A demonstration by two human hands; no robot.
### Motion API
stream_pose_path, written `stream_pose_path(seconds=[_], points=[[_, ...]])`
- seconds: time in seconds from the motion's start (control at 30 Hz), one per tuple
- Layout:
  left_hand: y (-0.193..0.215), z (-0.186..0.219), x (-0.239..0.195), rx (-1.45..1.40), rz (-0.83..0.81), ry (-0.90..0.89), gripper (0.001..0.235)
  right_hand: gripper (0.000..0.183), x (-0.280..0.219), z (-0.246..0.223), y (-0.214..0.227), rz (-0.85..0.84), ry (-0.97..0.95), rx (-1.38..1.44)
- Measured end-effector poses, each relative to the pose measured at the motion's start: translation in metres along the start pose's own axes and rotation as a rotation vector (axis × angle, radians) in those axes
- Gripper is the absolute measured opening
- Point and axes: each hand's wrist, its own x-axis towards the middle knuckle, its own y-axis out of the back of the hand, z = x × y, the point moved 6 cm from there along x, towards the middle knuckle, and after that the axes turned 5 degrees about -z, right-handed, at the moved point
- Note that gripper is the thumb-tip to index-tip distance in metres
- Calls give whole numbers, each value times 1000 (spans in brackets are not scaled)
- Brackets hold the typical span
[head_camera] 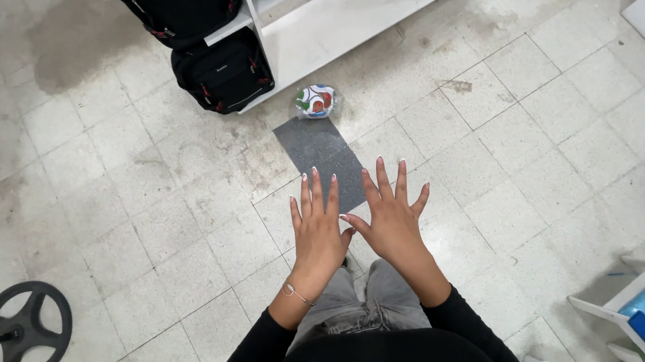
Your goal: The person removes a black backpack from a plastic bag, opens several compartments by hand, and then places the backpack back into the plastic bag.
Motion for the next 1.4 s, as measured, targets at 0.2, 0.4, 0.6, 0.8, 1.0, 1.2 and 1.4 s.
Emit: stream_pose_path(seconds=[0.2,0.4,0.6,0.8,1.0,1.2,1.4], points=[[1,34,87,-22,-76,-14,96,86,59,61,28,-24,-106,52],[-18,94,198,4,-105,-30,97,85,120,155,102,37,-145,102],[-39,201,313,6,-101,-101,98,84,153,278,220,140,-222,107],[-36,310,411,-20,-89,-210,96,83,198,401,293,229,-355,111],[-77,355,517,36,-187,-169,97,85,263,481,331,104,-350,165],[-99,411,666,57,-146,-159,98,86,372,562,404,137,-300,114],[-64,510,810,39,-29,-273,98,85,456,630,518,196,-267,76]])
